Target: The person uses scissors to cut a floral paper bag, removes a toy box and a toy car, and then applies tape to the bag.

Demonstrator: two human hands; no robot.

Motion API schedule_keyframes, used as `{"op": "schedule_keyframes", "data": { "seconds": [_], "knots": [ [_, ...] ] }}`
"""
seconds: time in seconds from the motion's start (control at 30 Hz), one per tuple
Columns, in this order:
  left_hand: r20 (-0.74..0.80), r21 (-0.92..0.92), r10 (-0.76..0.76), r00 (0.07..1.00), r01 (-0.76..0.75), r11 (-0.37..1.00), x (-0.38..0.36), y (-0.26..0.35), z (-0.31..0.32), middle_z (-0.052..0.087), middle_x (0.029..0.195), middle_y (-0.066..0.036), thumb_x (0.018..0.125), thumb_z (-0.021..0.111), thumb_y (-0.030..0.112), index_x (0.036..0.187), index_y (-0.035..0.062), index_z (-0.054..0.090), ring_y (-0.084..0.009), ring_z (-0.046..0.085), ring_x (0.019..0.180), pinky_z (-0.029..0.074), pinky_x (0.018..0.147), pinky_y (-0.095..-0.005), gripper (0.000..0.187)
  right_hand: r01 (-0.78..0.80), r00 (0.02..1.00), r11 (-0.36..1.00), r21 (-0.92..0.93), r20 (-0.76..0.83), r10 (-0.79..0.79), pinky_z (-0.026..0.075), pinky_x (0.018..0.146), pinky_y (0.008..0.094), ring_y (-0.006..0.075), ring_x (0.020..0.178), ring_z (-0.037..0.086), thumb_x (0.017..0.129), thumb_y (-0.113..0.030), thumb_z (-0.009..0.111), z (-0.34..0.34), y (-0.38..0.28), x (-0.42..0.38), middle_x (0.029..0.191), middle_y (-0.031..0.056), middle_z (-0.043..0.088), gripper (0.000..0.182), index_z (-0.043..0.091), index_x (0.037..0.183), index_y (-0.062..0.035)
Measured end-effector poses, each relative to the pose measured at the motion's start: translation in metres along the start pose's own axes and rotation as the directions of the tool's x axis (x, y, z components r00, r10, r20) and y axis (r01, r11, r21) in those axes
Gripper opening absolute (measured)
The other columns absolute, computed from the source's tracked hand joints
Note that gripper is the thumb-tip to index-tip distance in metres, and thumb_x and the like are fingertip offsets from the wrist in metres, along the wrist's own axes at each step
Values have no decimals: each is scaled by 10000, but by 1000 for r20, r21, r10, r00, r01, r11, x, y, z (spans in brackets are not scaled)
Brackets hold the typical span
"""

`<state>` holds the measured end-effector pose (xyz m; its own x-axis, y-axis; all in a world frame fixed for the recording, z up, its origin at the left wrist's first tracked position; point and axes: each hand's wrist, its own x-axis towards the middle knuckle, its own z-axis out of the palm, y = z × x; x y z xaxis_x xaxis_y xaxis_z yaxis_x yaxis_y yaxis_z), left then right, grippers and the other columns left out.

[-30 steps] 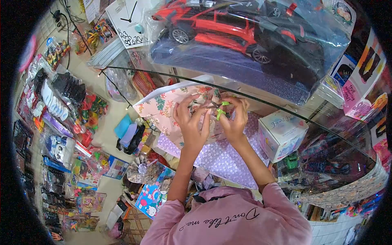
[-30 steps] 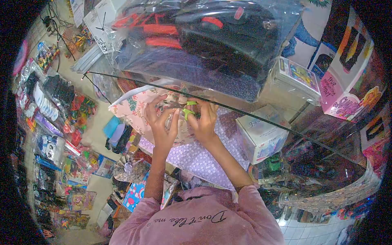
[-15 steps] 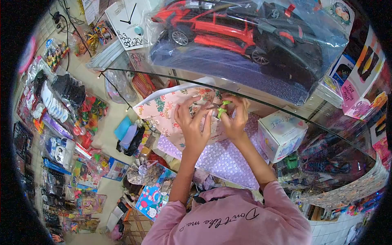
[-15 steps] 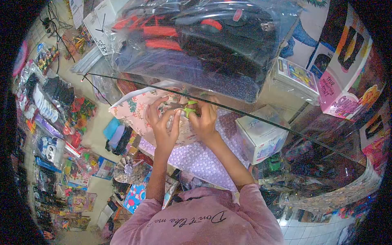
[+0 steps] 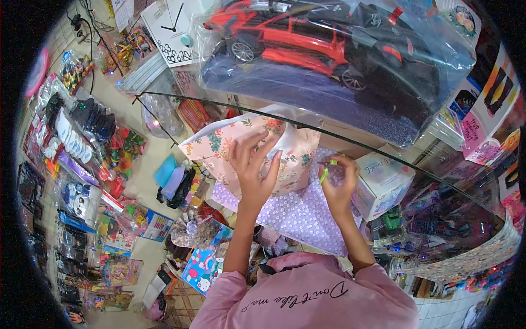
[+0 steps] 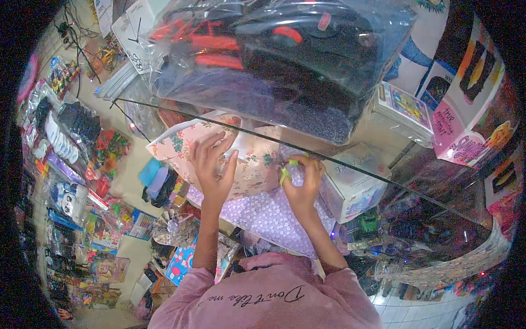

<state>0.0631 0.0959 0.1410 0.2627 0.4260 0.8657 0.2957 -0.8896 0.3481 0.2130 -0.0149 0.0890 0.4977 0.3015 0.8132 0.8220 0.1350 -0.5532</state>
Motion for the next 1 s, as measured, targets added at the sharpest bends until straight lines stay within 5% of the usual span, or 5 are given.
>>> {"op": "schedule_keyframes", "data": {
  "seconds": [0.27, 0.37, 0.63, 0.87, 1.0],
  "knots": [
    [75, -95, 129, 989, -122, 988, -4, -7, 0, 591, 1128, -36, 718, 753, 142, 939, 145, 707, -223, 532, 1097, 266, 1028, -450, 226, -182, 927, 958, -223, 287, 243, 384, 801, 406, 277, 762, 601, 712, -85, 718, -13, 52, -68, 780, 96, 648, 296, 580, 973, -65],
    [139, -215, 153, 978, -121, 969, -6, -2, -9, 583, 1136, -67, 713, 755, 119, 973, 126, 699, -248, 530, 1110, 349, 981, -451, 266, -221, 756, 876, -428, 492, 431, 405, 782, 438, 323, 723, 598, 709, -71, 711, -14, 68, -76, 727, 107, 640, 295, 571, 969, -59],
    [289, -340, -79, 954, 180, 923, -19, -3, -20, 623, 1060, -125, 728, 702, -34, 1059, 58, 647, -274, 606, 1028, 485, 843, -348, 348, -238, 848, 952, -191, 437, 299, 381, 898, 477, 371, 1011, 530, 688, -104, 706, -5, 72, -80, 1033, 195, 564, 513, 508, 1156, -30],
    [197, -351, 11, 980, 60, 934, -12, 0, -16, 659, 1001, -144, 785, 692, -11, 1053, 11, 631, -239, 631, 947, 480, 830, -331, 276, -145, 722, 921, -361, 598, 348, 384, 935, 427, 363, 1044, 521, 684, -88, 726, -17, 80, -88, 1099, 174, 542, 603, 479, 1232, -42],
    [222, -399, -59, 973, 146, 905, -14, -2, -16, 660, 1003, -121, 790, 689, -15, 1049, 2, 638, -210, 628, 944, 474, 828, -315, 265, -266, 737, 961, -77, 626, 254, 421, 889, 402, 318, 1026, 543, 680, -77, 709, -21, 82, -90, 1110, 158, 542, 613, 484, 1249, -42]
  ]
}}
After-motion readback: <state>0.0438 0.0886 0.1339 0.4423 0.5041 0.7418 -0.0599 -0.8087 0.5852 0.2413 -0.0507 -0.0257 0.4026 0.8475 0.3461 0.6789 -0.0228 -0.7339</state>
